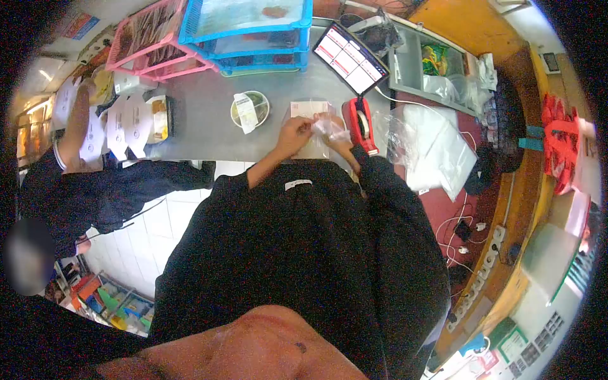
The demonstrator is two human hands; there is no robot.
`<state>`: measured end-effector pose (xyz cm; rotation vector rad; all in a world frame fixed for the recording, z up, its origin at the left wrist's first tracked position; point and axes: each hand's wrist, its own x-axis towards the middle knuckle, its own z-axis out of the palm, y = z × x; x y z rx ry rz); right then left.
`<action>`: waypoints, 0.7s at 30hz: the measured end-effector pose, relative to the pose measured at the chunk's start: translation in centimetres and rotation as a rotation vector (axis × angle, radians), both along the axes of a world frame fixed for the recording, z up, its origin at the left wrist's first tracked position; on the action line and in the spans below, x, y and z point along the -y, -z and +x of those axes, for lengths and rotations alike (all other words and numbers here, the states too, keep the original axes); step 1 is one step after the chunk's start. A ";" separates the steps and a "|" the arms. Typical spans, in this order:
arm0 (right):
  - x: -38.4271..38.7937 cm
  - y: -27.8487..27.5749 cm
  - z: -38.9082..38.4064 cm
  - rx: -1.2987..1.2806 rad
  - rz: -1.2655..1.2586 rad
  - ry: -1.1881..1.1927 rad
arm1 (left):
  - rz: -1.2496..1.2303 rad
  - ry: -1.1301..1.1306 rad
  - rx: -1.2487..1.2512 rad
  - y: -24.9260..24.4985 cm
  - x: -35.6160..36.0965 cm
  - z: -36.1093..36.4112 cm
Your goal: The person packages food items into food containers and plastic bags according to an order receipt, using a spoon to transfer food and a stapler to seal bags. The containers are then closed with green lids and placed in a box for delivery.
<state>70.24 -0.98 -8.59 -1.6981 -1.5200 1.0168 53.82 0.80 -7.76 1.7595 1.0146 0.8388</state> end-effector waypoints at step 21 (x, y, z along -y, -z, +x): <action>2.2 -3.8 5.2 0.261 0.213 0.041 | 0.370 0.029 -0.197 0.5 2.0 0.1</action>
